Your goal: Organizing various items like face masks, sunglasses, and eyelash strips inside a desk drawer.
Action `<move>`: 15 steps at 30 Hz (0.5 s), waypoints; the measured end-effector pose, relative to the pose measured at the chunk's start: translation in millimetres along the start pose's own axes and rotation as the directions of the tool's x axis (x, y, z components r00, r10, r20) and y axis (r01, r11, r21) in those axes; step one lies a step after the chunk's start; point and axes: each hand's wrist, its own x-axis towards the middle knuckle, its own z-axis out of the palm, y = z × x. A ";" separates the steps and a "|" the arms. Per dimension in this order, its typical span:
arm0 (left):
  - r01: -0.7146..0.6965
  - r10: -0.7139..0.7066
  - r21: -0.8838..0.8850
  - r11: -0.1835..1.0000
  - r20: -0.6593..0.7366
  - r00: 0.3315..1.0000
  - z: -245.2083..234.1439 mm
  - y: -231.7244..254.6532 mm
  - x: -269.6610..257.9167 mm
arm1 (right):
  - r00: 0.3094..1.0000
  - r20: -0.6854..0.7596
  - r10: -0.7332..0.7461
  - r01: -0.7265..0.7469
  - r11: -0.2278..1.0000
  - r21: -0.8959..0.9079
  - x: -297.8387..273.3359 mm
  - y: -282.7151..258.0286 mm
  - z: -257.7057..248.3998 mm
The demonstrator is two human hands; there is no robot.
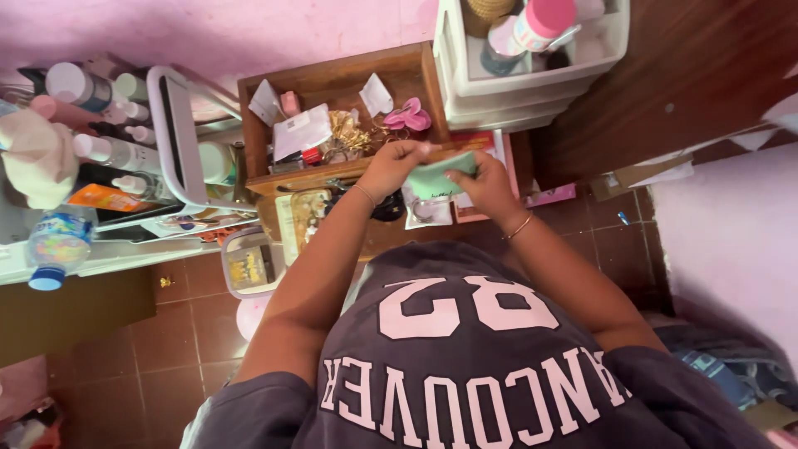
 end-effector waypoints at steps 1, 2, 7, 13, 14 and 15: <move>-0.003 0.003 -0.001 1.000 -0.002 1.000 9.9 10.4 0.0 | 1.000 0.002 -0.002 0.002 1.000 -0.002 0.1 7.4 -8.4; 0.028 -0.028 -0.008 1.000 -0.023 0.999 19.6 20.7 0.1 | 0.991 -0.020 0.135 -0.132 0.985 0.111 0.4 15.0 -16.7; -0.004 0.006 0.028 1.000 -0.065 0.998 58.1 21.7 15.1 | 0.948 -0.047 0.316 -0.277 0.886 0.373 3.4 32.9 -45.8; 0.041 -0.007 0.161 0.986 -0.205 0.979 80.2 -7.9 39.3 | 0.927 -0.003 0.375 -0.362 0.896 0.258 8.6 35.6 -81.4; 0.031 0.014 0.199 0.979 -0.217 0.976 83.8 -15.8 42.4 | 0.917 0.027 0.397 -0.394 0.895 0.210 7.1 42.7 -86.8; 0.021 0.035 0.239 0.971 -0.228 0.973 86.4 -23.4 45.2 | 0.906 0.057 0.420 -0.423 0.891 0.162 6.2 49.8 -91.2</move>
